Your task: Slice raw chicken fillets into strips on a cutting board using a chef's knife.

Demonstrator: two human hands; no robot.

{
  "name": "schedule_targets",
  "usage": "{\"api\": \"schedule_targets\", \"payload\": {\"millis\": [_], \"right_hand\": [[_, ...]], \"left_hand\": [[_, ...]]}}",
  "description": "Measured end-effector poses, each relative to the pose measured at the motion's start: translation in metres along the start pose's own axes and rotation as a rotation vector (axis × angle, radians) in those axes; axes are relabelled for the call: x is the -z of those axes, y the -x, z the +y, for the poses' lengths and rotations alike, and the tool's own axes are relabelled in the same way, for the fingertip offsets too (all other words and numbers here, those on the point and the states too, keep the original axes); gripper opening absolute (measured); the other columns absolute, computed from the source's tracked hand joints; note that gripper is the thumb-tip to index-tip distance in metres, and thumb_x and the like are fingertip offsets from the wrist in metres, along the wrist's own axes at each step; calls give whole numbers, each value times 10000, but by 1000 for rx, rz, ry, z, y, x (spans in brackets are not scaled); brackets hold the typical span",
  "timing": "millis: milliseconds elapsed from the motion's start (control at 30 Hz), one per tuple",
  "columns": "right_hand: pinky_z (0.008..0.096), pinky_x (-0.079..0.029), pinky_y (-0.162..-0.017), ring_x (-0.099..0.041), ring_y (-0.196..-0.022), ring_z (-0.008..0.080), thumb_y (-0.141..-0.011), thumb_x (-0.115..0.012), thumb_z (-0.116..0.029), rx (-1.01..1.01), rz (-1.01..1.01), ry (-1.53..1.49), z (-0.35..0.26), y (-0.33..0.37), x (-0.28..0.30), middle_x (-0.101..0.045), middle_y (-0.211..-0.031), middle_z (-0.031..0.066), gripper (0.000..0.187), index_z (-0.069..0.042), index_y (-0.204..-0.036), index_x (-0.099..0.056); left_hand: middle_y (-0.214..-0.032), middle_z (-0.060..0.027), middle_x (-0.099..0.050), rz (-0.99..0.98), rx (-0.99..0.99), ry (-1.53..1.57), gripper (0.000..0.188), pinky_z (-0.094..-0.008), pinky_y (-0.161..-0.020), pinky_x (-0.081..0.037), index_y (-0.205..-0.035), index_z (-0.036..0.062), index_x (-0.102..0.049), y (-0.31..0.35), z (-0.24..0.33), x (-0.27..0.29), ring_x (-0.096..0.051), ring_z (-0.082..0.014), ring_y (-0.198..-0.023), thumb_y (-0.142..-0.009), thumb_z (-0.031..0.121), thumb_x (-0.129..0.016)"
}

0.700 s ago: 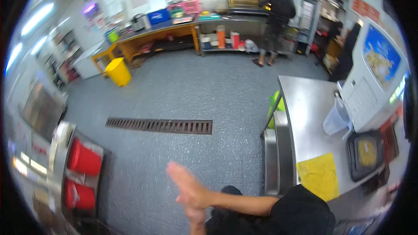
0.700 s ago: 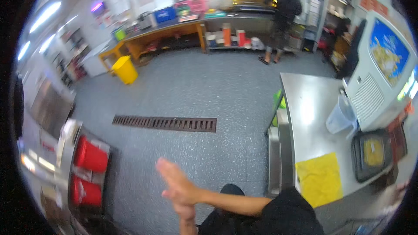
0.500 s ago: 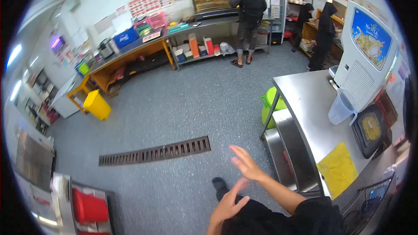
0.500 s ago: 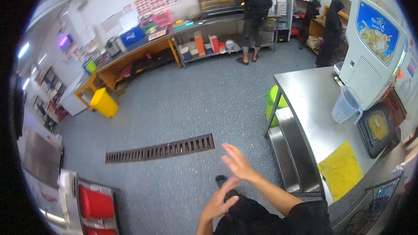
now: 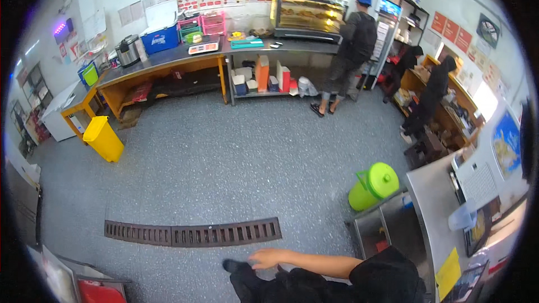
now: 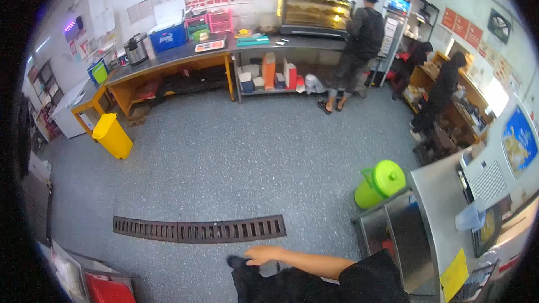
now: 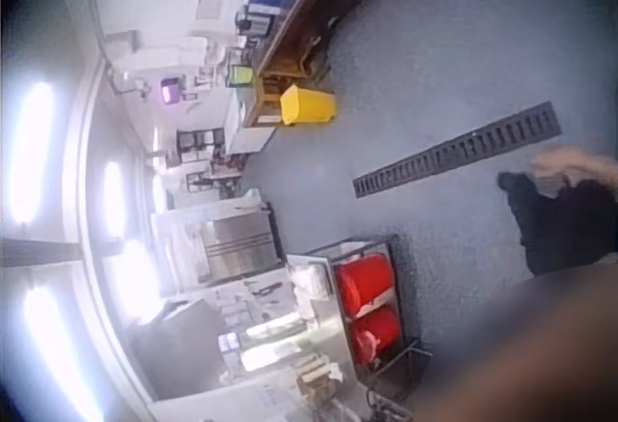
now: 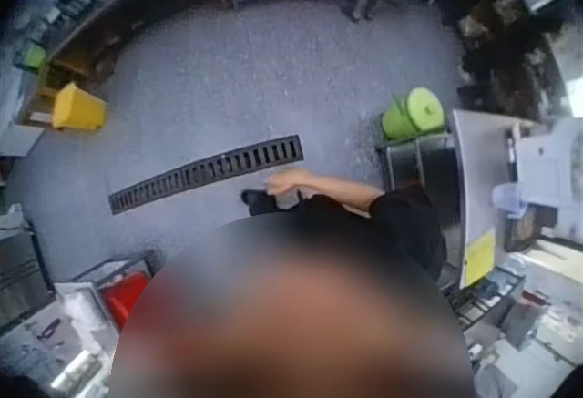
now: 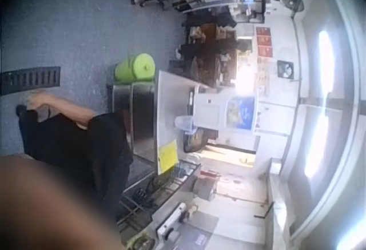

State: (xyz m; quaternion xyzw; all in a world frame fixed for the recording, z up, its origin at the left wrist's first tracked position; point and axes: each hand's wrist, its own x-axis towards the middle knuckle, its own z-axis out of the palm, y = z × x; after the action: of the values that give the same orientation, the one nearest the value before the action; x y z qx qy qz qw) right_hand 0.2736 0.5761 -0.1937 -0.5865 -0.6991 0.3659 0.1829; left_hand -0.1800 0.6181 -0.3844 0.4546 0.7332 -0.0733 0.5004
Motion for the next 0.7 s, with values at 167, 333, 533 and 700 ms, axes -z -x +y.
{"api": "schedule_targets", "payload": {"millis": [167, 333, 533, 700], "right_hand": [[399, -488, -839, -634, -996, 288, -903, -580, -361, -194, 34, -352, 42, -177, 82, -666, -1068, 169, 387, -52, -1133, -617], [496, -459, -901, -608, -1049, 409, -881, -498, -477, -843, 35, -110, 227, -192, 38, -651, -1093, 239, 528, -11, -1061, -666], [460, -500, -691, -660, -715, 323, -803, -540, -475, -1251, 168, -179, 282, -142, 34, -686, -735, 165, 429, -93, -720, -716], [426, -508, -790, -658, -839, 327, -821, -566, -413, -996, -54, -117, 364, -240, 30, -692, -895, 175, 382, -74, -927, -705]], "left_hand": [[-1096, -134, -649, -138, -113, -106, 387, -458, -829, -483, -1173, 0, -595, -95, 112, 33, -615, -258, -968, -966, 305, -478], [-1046, -122, -668, -222, -239, -257, 405, -488, -790, -487, -1100, -5, -632, -188, 238, 94, -629, -259, -925, -975, 338, -457], [-782, -178, -666, -100, -611, 56, 295, -404, -713, -499, -856, 12, -672, -351, 492, 167, -628, -257, -742, -859, 298, -599], [-829, -115, -681, 109, -936, 131, 316, -355, -725, -502, -1046, -8, -646, -405, 778, 261, -640, -210, -804, -925, 264, -542]]}}
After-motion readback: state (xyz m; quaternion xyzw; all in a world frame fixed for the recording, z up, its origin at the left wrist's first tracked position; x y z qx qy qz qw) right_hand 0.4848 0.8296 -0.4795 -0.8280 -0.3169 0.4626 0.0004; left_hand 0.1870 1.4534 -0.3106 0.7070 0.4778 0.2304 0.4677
